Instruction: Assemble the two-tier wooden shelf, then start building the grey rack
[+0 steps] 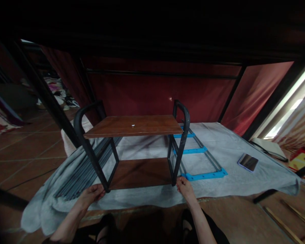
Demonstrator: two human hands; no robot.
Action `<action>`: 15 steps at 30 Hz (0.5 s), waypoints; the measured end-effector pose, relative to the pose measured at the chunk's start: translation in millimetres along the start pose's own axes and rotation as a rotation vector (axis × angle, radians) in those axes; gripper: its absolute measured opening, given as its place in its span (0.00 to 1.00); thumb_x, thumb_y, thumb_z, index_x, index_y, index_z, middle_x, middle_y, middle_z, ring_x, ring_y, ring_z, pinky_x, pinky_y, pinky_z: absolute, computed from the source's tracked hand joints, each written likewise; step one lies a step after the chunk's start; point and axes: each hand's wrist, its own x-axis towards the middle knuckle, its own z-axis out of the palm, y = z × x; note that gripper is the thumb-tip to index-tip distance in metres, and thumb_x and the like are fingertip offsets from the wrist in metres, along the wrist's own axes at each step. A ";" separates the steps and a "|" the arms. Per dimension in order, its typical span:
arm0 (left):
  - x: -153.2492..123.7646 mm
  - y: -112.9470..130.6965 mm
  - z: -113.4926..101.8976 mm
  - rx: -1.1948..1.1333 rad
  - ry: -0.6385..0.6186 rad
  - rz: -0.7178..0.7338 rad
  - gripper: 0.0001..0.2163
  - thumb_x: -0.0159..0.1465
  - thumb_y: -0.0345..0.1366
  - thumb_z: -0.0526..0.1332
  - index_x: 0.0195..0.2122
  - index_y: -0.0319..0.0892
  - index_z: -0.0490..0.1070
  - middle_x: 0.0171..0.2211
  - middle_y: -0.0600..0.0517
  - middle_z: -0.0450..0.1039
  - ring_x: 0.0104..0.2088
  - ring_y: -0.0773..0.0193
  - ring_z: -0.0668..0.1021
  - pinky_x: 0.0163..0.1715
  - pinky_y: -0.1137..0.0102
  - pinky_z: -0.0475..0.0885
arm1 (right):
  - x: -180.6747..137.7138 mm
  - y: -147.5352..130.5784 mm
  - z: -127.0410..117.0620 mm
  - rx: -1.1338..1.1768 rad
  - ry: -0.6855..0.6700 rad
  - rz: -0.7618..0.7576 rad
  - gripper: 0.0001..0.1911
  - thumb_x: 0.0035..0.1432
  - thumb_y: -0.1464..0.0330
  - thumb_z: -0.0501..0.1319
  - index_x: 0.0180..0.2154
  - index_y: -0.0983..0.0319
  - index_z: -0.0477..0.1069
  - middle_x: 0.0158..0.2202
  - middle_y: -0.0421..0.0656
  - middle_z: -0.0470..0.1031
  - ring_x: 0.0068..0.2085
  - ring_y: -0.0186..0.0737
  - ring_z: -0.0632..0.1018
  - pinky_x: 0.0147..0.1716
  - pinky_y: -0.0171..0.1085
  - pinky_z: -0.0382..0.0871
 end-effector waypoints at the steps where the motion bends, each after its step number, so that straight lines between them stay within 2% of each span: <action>1: -0.8 0.8 0.3 0.004 -0.004 0.007 0.17 0.45 0.39 0.77 0.23 0.41 0.69 0.17 0.55 0.70 0.18 0.68 0.72 0.19 0.75 0.66 | -0.2 -0.3 0.0 -0.002 -0.005 -0.010 0.15 0.45 0.53 0.59 0.21 0.57 0.63 0.17 0.36 0.64 0.20 0.33 0.66 0.20 0.34 0.61; 8: 7.4 -7.8 -3.1 -0.029 -0.011 0.020 0.17 0.39 0.36 0.78 0.22 0.39 0.70 0.18 0.55 0.71 0.20 0.69 0.73 0.22 0.75 0.68 | 0.0 -4.3 1.5 -0.031 0.000 0.019 0.13 0.48 0.56 0.59 0.21 0.57 0.64 0.17 0.36 0.64 0.20 0.34 0.66 0.21 0.34 0.62; 15: 4.9 -10.9 -7.0 -0.083 -0.033 -0.004 0.16 0.41 0.37 0.78 0.26 0.38 0.73 0.20 0.53 0.74 0.20 0.70 0.74 0.23 0.76 0.68 | 2.0 -3.6 -4.3 -0.014 0.034 0.045 0.16 0.45 0.51 0.60 0.23 0.56 0.65 0.19 0.37 0.67 0.21 0.34 0.67 0.22 0.35 0.65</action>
